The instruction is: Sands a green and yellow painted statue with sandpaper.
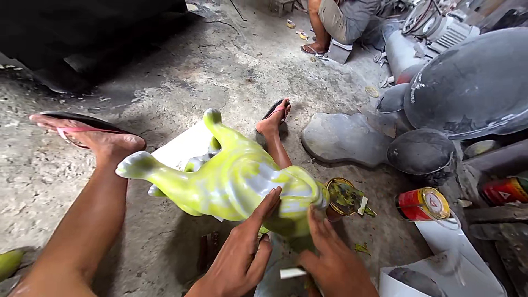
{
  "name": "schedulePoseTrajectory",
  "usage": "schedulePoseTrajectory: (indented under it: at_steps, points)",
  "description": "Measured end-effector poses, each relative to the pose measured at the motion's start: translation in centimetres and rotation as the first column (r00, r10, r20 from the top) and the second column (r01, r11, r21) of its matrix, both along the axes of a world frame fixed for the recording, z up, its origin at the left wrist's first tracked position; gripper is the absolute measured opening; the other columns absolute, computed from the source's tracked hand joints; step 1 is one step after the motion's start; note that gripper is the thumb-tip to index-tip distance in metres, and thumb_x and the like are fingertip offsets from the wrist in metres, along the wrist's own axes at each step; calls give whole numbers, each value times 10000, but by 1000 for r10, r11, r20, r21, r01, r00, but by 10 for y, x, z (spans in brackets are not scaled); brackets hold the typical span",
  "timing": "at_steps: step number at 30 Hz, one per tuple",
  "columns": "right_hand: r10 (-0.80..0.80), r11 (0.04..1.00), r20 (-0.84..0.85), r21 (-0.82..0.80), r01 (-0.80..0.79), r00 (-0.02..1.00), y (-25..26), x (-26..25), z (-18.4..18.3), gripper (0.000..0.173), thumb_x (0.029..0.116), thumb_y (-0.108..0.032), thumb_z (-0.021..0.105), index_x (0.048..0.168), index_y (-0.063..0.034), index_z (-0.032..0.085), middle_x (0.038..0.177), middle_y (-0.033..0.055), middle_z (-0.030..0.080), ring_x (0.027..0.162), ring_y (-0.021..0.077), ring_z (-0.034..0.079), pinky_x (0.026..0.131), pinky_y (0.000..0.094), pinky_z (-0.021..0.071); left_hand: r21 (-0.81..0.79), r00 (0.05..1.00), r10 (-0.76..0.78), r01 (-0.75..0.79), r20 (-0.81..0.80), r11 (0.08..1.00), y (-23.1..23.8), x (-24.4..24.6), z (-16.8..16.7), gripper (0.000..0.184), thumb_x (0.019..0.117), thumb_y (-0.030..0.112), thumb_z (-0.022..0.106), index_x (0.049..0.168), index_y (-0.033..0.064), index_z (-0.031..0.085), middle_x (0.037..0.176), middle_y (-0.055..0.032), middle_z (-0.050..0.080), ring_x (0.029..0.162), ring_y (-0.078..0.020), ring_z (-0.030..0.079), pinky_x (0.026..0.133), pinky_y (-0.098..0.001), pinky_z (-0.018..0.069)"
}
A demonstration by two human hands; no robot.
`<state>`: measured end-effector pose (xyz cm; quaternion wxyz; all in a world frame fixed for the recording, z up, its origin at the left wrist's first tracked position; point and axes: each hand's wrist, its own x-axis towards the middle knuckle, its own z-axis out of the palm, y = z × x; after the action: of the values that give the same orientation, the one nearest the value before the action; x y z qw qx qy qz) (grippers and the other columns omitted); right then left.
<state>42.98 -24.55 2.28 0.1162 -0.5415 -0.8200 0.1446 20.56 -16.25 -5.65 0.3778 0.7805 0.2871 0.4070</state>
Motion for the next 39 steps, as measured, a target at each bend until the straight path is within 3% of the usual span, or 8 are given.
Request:
schedulePoseTrajectory:
  at_steps: [2, 7, 12, 17, 29, 32, 35, 39]
  points:
    - [22, 1000, -34, 13, -22, 999, -5, 0, 8, 155, 921, -232, 647, 1017, -154, 741, 1579, 131, 472, 1494, 254, 408, 1257, 523, 305, -6, 1000, 11, -11, -16, 1000, -1, 0, 0, 702, 977, 209, 393, 1634, 50, 203, 1618, -79, 419, 1452, -216, 467, 1175, -467, 483]
    - [-189, 971, -46, 141, 193, 981, 12, 16, -6, 160, 908, -285, 625, 958, -186, 741, 1547, 129, 510, 1430, 252, 497, 1187, 475, 430, 7, 996, 61, -61, -66, 998, -2, 5, 2, 729, 955, 227, 437, 1640, 102, 225, 1596, -34, 455, 1430, -181, 492, 1152, -452, 505]
    - [-56, 997, -113, 43, 62, 992, 10, 10, 7, 153, 930, -274, 626, 972, -169, 729, 1541, 86, 525, 1436, 218, 491, 1184, 452, 439, 35, 982, 87, -82, -167, 996, -1, 2, 7, 737, 941, 239, 460, 1642, 151, 248, 1589, 6, 468, 1383, -151, 537, 1070, -449, 555]
    - [-317, 927, -655, -59, 371, 686, 32, 38, -6, 212, 981, -248, 666, 1091, -72, 706, 922, 14, 732, 829, 126, 713, 729, 329, 628, 55, 980, 100, -92, -173, 994, -4, 5, 6, 717, 934, 235, 466, 1627, 155, 297, 1584, 24, 473, 1385, -141, 531, 1066, -444, 554]
    - [-431, 900, -546, -206, 384, 718, 57, 51, -8, 196, 968, -303, 661, 1076, -156, 734, 885, -21, 733, 813, 121, 711, 715, 336, 620, 91, 966, 179, -165, -184, 982, -5, 11, 6, 722, 933, 289, 541, 1610, 139, 339, 1534, 0, 534, 1312, -134, 595, 1004, -413, 587]
    - [-496, 815, -747, -225, 533, 443, 52, 56, -16, 264, 944, -175, 650, 1138, 0, 683, 983, 78, 733, 904, 169, 717, 812, 371, 621, 57, 963, 196, -188, -187, 980, -8, 11, 14, 685, 950, 287, 564, 1576, 72, 386, 1504, -58, 562, 1305, -153, 604, 1023, -408, 574]
    - [-606, 719, -785, -472, 510, 127, 41, 52, -29, 346, 967, -132, 604, 1288, -9, 568, 1094, 31, 712, 991, 113, 694, 871, 334, 600, -89, 983, 156, -165, -102, 982, -6, 8, 19, 714, 972, 272, 572, 1599, 39, 323, 1514, -83, 549, 1332, -153, 585, 1056, -413, 564]
    - [-548, 800, -830, -483, 355, 106, 23, 40, -47, 220, 995, -70, 590, 1209, -110, 617, 1035, -55, 740, 960, 68, 705, 879, 303, 601, -146, 987, 123, -108, 103, 983, 4, 4, 27, 743, 982, 196, 610, 1605, -14, 262, 1543, -138, 506, 1348, -210, 580, 1102, -438, 548]
